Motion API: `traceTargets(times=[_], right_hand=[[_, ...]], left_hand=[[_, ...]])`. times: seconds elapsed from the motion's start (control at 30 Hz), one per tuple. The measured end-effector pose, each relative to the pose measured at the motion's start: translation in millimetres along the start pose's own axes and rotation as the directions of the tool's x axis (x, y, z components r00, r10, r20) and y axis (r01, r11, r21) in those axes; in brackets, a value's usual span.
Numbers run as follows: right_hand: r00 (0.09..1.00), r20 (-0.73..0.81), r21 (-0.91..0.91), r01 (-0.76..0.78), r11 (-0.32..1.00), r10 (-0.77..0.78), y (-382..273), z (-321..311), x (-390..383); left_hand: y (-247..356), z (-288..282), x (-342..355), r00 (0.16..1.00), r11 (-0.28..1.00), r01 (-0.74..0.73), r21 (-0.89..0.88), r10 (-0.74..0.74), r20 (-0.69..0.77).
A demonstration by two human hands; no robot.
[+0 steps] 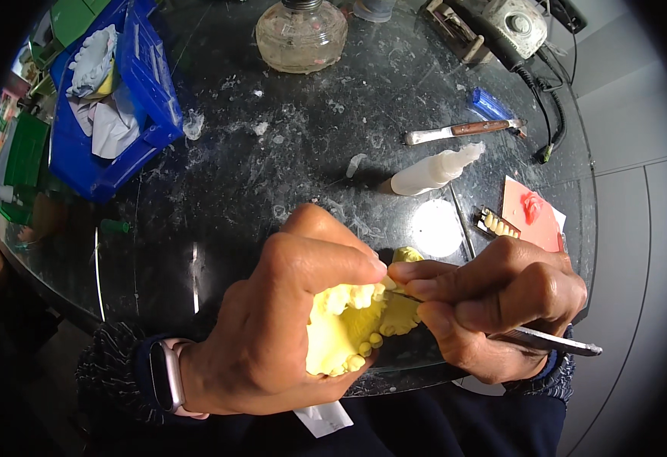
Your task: The person fits dental cast models together, scrapes a dental cast using a metal carving tool, and positions an artificial tooth onto it. The person then lights a burner with a lighter and coats the dental cast using a brush.
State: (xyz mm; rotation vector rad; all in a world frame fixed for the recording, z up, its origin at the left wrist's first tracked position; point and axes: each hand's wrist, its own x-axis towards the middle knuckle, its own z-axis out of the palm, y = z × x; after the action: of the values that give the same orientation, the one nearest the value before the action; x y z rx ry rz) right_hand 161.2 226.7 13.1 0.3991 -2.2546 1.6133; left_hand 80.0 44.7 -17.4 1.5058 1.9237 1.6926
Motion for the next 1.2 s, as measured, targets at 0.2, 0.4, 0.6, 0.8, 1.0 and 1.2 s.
traceTargets(times=[0.2,0.4,0.6,0.8,1.0,1.2], right_hand=[[0.998,0.008,-0.009,0.059,0.998,-0.059,-1,1,1],[0.999,0.008,-0.046,0.045,0.998,-0.044,-4,2,-1],[0.998,-0.023,-0.014,0.052,0.999,-0.052,-2,3,-6],[0.987,-0.063,-0.107,0.143,0.984,-0.15,3,9,-4],[0.955,0.03,-0.258,0.293,0.921,-0.296,13,7,-8],[0.952,-0.044,-0.145,0.293,0.945,-0.302,10,5,-10]], left_hand=[[3,0,-1,1.0,1.0,0.018,-0.006,-0.018,-0.012],[3,1,-4,0.994,0.991,0.098,-0.096,-0.103,-0.043],[1,4,-5,0.99,0.977,0.122,-0.174,-0.132,-0.046],[2,2,-3,0.992,0.986,0.111,-0.122,-0.118,-0.047],[4,1,-3,0.995,0.997,0.071,-0.022,-0.072,-0.066],[2,3,2,0.999,1.0,-0.015,0.009,0.015,-0.048]])
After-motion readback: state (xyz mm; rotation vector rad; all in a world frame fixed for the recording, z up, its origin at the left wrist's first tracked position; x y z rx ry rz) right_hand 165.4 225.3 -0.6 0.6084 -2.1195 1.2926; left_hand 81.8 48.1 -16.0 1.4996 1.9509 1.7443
